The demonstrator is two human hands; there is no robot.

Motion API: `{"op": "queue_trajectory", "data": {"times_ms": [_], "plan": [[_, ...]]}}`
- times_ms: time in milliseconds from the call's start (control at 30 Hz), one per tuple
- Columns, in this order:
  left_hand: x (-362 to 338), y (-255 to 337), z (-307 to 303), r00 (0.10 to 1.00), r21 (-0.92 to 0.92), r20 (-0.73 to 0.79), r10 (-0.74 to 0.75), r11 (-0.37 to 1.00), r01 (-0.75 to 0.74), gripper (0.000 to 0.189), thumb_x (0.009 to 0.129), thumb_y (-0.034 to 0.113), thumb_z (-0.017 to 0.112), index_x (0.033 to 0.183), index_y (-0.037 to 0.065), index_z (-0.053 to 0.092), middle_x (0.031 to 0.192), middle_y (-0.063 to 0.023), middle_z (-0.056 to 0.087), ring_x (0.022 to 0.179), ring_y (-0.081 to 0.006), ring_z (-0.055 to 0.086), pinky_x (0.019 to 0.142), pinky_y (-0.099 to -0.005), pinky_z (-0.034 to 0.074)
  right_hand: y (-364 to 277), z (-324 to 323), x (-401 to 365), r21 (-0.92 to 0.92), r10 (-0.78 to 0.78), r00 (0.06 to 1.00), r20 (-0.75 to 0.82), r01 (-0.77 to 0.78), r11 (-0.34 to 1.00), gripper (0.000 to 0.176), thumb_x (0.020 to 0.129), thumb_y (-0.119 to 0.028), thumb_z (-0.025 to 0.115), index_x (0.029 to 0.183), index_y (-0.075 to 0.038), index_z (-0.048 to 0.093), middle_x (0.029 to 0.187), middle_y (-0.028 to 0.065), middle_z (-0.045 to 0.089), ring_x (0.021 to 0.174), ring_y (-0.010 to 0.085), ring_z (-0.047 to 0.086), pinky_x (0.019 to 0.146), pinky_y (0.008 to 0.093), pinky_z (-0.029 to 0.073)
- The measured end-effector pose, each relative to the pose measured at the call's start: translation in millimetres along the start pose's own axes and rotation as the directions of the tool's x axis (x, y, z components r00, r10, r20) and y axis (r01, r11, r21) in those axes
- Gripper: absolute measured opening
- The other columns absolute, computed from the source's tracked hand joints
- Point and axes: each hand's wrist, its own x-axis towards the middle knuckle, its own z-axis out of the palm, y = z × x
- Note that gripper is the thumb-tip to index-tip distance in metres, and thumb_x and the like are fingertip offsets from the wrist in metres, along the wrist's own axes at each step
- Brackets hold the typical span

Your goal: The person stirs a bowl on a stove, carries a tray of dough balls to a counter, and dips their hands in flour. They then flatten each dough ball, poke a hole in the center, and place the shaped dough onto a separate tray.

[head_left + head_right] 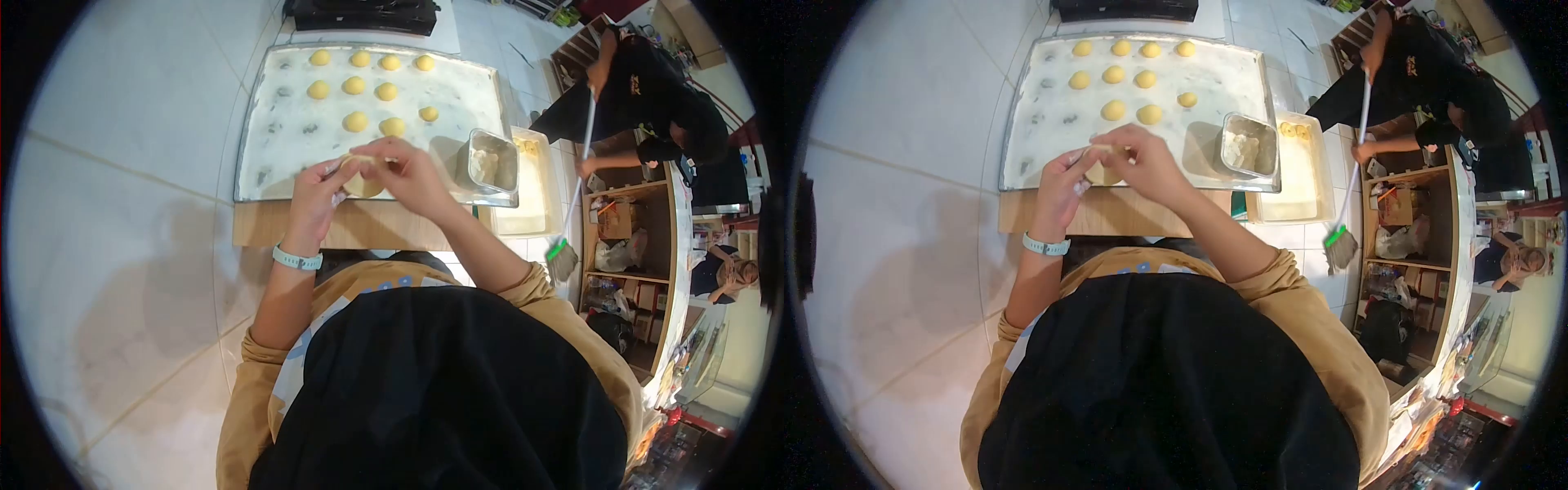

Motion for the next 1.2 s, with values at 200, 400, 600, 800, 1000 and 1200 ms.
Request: {"op": "queue_trajectory", "data": {"times_ms": [200, 400, 600, 800, 1000, 1200], "plan": [[2, 1, 4, 0.999, -0.090, -0.047, 0.014, 0.996, -0.018, 0.021, 0.080, 0.012, 0.064, 0.095, -0.003, 0.062, 0.084, -0.0042, 0.062, 0.072, -0.0085, 0.058, 0.059, -0.0191, 0.044, 0, -10, 10, 0.260, 0.124, 0.992, 0.027, -0.127, 0.957, 0.024, 0.081, -0.004, 0.060, 0.104, 0.001, 0.059, 0.090, 0.0055, 0.061, 0.081, 0.0096, 0.058, 0.071, 0.0220, 0.047], [10, -2, 0, 0.996, -0.062, -0.086, 0.036, 0.997, -0.041, 0.024, 0.078, 0.018, 0.067, 0.092, 0.000, 0.064, 0.080, -0.0015, 0.063, 0.059, -0.0015, 0.047, 0.050, -0.0149, 0.033, -1, -11, 10, 0.225, 0.143, 0.988, 0.049, -0.151, 0.963, 0.024, 0.081, -0.002, 0.059, 0.105, 0.002, 0.058, 0.086, 0.0072, 0.062, 0.080, 0.0103, 0.059, 0.069, 0.0216, 0.046], [15, 1, -5, 0.999, 0.086, 0.044, 0.014, 0.996, -0.018, 0.027, 0.079, 0.020, 0.066, 0.095, -0.002, 0.063, 0.082, -0.0036, 0.063, 0.064, -0.0055, 0.055, 0.055, -0.0177, 0.041, -2, -7, 9, 0.218, 0.083, 0.997, 0.006, -0.082, 0.972, 0.024, 0.081, -0.004, 0.060, 0.104, 0.002, 0.059, 0.086, 0.0070, 0.062, 0.077, 0.0102, 0.058, 0.068, 0.0218, 0.046], [17, 6, -1, 0.999, -0.020, 0.007, -0.054, 0.998, 0.054, 0.031, 0.078, 0.018, 0.066, 0.099, -0.004, 0.060, 0.085, -0.0066, 0.064, 0.073, -0.0107, 0.060, 0.062, -0.0205, 0.046, 4, -19, 19, 0.318, 0.193, 0.981, 0.016, -0.188, 0.929, 0.024, 0.081, -0.006, 0.060, 0.104, 0.002, 0.060, 0.094, 0.0064, 0.060, 0.076, 0.0080, 0.056, 0.065, 0.0198, 0.045], [16, 11, 0, 0.999, -0.074, -0.041, 0.019, 0.997, -0.022, 0.031, 0.078, 0.018, 0.066, 0.098, -0.005, 0.060, 0.087, -0.0077, 0.064, 0.077, -0.0131, 0.061, 0.068, -0.0233, 0.049, 4, -22, 18, 0.258, 0.178, 0.980, 0.094, -0.197, 0.946, 0.024, 0.082, -0.004, 0.059, 0.106, 0.000, 0.059, 0.088, 0.0064, 0.063, 0.081, 0.0105, 0.058, 0.072, 0.0221, 0.046], [20, 14, 5, 0.999, 0.039, 0.032, -0.043, 0.998, 0.042, 0.032, 0.078, 0.018, 0.067, 0.098, -0.005, 0.060, 0.086, -0.0086, 0.063, 0.079, -0.0146, 0.062, 0.071, -0.0250, 0.049, -7, -21, 15, 0.241, 0.129, 0.989, 0.075, -0.144, 0.960, 0.025, 0.082, -0.005, 0.059, 0.106, 0.001, 0.058, 0.090, 0.0064, 0.063, 0.080, 0.0103, 0.058, 0.073, 0.0217, 0.046]]}}
